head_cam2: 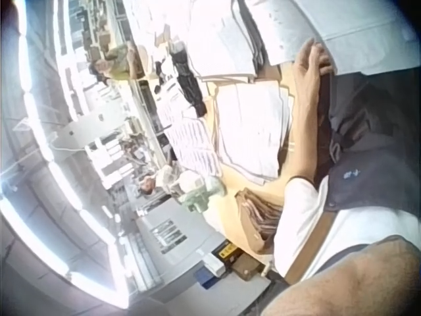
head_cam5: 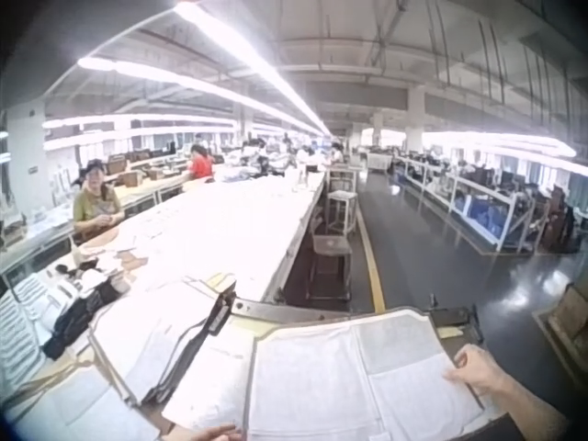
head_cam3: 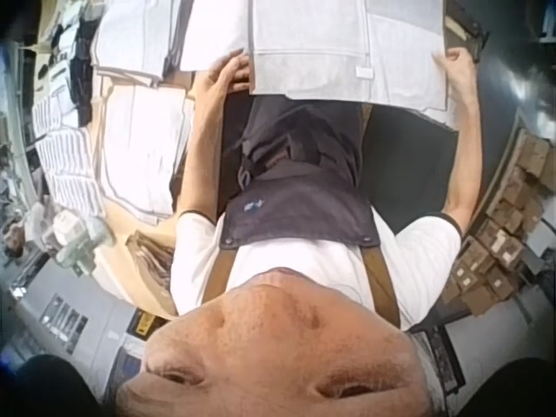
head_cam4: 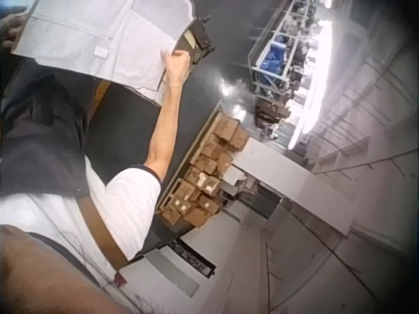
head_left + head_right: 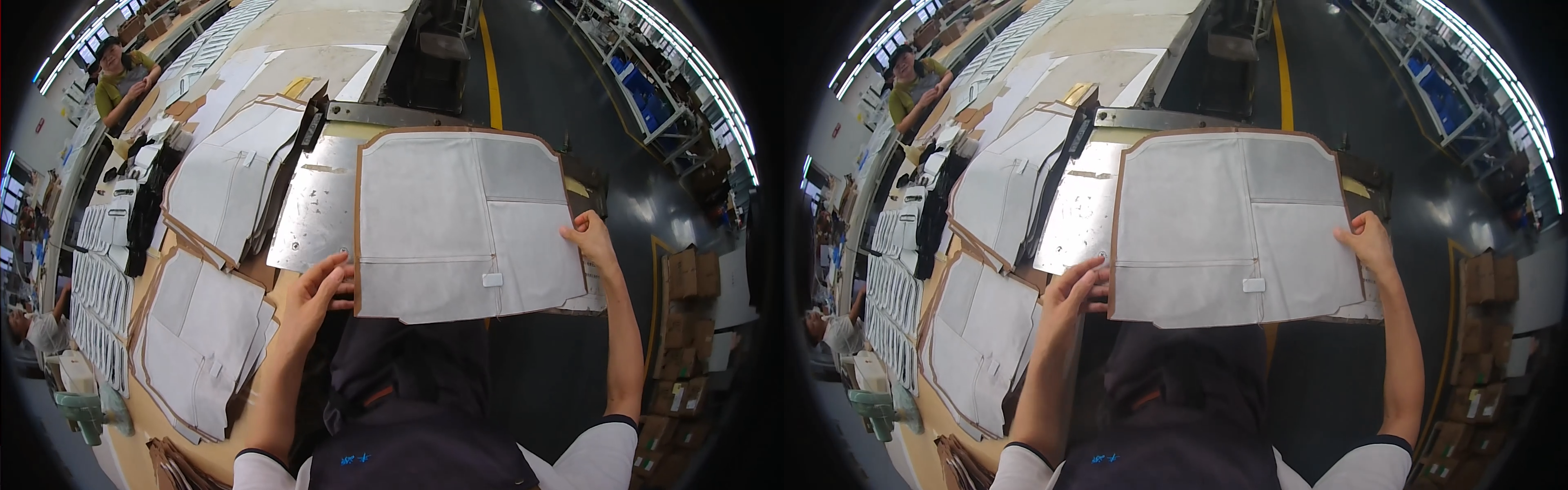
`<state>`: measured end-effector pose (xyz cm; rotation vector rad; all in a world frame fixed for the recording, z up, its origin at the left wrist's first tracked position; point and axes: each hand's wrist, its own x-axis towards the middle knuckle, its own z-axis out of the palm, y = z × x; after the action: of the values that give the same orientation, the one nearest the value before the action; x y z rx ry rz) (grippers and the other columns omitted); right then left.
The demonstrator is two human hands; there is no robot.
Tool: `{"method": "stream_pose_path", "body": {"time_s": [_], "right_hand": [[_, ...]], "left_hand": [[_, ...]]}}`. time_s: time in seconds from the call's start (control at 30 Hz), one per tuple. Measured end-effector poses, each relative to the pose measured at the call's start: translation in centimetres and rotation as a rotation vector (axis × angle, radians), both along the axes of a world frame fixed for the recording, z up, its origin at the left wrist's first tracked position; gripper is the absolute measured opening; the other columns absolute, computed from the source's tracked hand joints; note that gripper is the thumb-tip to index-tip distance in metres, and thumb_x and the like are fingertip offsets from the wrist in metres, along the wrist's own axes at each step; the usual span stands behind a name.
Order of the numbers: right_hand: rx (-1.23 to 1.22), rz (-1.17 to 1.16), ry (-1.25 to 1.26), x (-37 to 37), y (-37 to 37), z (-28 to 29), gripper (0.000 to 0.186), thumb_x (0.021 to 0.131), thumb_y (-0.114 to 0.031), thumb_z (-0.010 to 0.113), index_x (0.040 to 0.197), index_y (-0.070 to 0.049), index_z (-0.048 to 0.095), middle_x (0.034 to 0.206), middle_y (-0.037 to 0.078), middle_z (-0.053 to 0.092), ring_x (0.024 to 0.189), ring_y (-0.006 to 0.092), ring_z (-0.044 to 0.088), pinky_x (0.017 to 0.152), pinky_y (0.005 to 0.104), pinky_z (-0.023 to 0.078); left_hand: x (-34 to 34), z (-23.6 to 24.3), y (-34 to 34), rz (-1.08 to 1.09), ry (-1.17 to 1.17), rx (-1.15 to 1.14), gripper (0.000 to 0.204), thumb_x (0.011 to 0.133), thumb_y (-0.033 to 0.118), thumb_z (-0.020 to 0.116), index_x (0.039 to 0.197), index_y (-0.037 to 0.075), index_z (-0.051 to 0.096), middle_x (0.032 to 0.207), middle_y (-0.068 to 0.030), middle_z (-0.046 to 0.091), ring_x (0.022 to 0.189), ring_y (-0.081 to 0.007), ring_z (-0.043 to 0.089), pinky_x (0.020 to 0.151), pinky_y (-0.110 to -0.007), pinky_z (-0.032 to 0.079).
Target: The recorder uses a manual folding jig to fold the edges of leather material components over a template.
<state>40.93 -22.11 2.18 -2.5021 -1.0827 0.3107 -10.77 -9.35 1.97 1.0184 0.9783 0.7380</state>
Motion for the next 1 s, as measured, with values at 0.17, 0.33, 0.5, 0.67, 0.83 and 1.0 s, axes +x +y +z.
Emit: {"method": "stream_pose_path", "body": {"time_s": [0.17,0.33,0.5,0.67,0.83,1.0], "right_hand": [[-0.014,0.027,-0.011,-0.4,0.7,-0.4,0.054,0.074,-0.043,0.089,0.1,-0.004,0.063,0.088,0.006,0.063,0.081,0.0188,0.062,0.073,0.0342,0.051],[0.156,0.0,0.122,-0.6,-0.4,-0.6,0.05,0.082,-0.025,0.085,0.118,-0.003,0.059,0.092,0.004,0.065,0.083,0.0133,0.063,0.075,0.0299,0.052],[0.408,0.038,0.453,-5.8,-0.3,2.5,0.049,0.093,0.002,0.068,0.139,0.0,0.051,0.094,0.002,0.063,0.085,0.009,0.061,0.079,0.0245,0.05],[0.555,0.166,0.208,-6.2,-0.7,6.6,0.045,0.096,0.007,0.059,0.14,-0.001,0.053,0.103,0.004,0.067,0.094,0.0103,0.065,0.086,0.0258,0.05],[0.688,0.27,-0.019,-10.9,4.7,12.9,0.041,0.1,0.005,0.059,0.14,-0.001,0.054,0.118,0.008,0.07,0.107,0.0136,0.067,0.095,0.0276,0.049],[0.799,0.424,0.05,-13.6,12.8,14.3,0.035,0.101,0.003,0.059,0.136,-0.001,0.058,0.121,0.011,0.07,0.114,0.0163,0.067,0.101,0.0293,0.05]], "left_hand": [[0.2,-0.2,5.0,-0.145,0.048,0.081,0.05,0.106,0.022,0.062,0.147,-0.005,0.053,0.122,-0.016,0.072,0.096,-0.0187,0.073,0.082,-0.031,0.061],[1.1,0.7,7.3,-0.249,0.085,0.072,0.05,0.105,0.014,0.063,0.147,-0.01,0.05,0.11,-0.0142,0.074,0.094,-0.0174,0.073,0.079,-0.03,0.062],[0.8,0.3,8.1,-0.349,0.105,0.047,0.053,0.098,0.004,0.07,0.146,-0.008,0.052,0.107,-0.0124,0.076,0.093,-0.016,0.074,0.082,-0.03,0.062],[0.1,1.1,7.3,-0.354,0.062,0.002,0.056,0.096,0.001,0.072,0.148,-0.006,0.051,0.108,-0.0111,0.076,0.097,-0.0149,0.072,0.088,-0.03,0.061],[-3.4,1.1,5.2,-0.148,-0.063,-0.057,0.057,0.092,0.003,0.076,0.145,-0.004,0.056,0.105,-0.0094,0.077,0.094,-0.0139,0.072,0.09,-0.031,0.058],[-8.1,1.4,5.3,0.117,-0.138,0.093,0.057,0.092,0.001,0.076,0.145,-0.006,0.055,0.106,-0.0086,0.075,0.096,-0.0142,0.071,0.088,-0.029,0.058]]}}
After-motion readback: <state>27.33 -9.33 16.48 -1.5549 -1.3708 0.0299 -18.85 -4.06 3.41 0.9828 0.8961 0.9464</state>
